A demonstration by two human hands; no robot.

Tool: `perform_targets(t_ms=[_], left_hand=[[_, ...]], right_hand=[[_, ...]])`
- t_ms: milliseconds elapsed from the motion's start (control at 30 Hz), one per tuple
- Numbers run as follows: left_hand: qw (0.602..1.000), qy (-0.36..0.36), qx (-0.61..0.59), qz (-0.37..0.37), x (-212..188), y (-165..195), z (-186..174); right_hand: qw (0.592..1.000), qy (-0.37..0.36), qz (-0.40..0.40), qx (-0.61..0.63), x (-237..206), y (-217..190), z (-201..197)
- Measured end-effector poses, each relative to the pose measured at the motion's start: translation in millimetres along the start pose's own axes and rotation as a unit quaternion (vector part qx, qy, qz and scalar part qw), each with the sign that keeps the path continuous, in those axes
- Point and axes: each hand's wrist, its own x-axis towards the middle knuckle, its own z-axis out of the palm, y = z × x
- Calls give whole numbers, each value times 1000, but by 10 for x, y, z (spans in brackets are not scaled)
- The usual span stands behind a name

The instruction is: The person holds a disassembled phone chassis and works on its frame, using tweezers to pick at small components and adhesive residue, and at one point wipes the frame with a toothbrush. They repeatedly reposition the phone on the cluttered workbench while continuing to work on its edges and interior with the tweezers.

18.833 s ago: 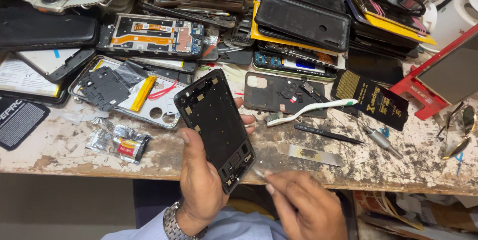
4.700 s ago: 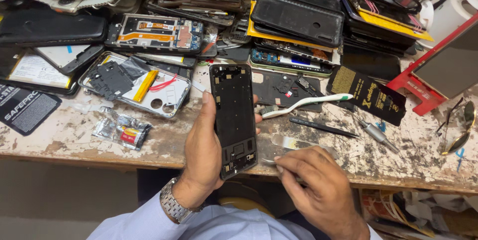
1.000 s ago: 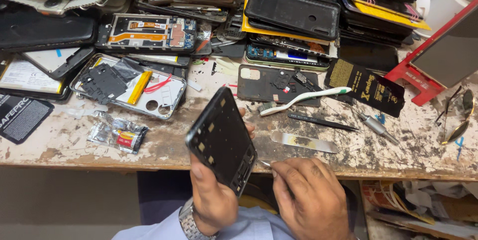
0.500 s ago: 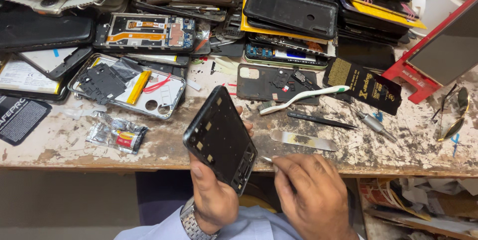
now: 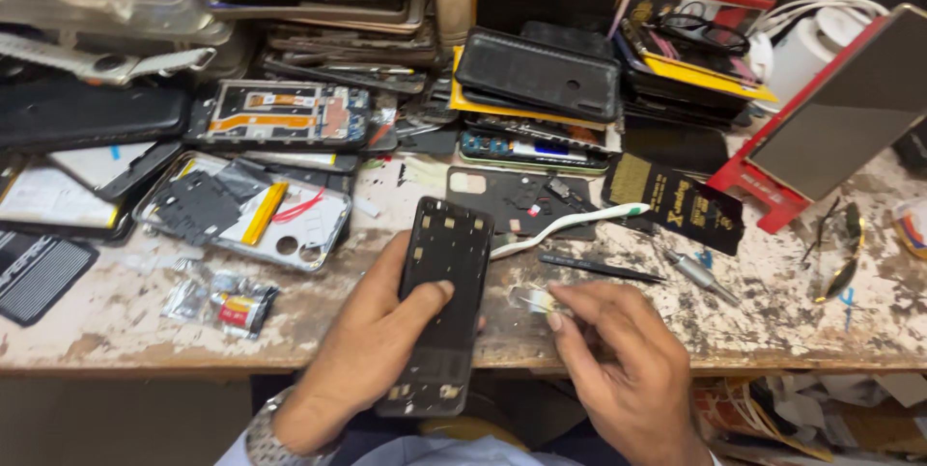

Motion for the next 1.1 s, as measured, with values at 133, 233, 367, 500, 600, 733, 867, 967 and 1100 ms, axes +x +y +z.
perform_targets(t_ms=[133, 233, 367, 500, 600, 733, 867, 967, 1100], left_hand=[[996, -26, 4, -89, -18, 48, -67], [994, -32, 30, -99, -41, 42, -112], [989, -46, 84, -114, -43, 9, -149], [983, -52, 81, -159, -6, -12, -172], [980, -77, 100, -155, 15, -6, -188], [969, -38, 174, -171, 35, 48, -247], [963, -25, 178, -202, 37, 98, -301], [964, -25, 172, -203, 41, 101, -302], [958, -23, 177, -223, 51, 113, -290]], right_hand=[[1000, -14, 25, 9, 167, 73, -4], [1000, -16, -27, 2, 264, 130, 53], [993, 5, -107, -56, 297, 163, 127], [987, -10, -133, -92, 308, 170, 136], [987, -33, -131, -89, 330, 174, 126], [986, -54, -121, -97, 314, 163, 118], [986, -59, -121, -96, 289, 159, 132], [983, -71, -131, -107, 302, 160, 155], [980, -84, -140, -116, 332, 141, 187]])
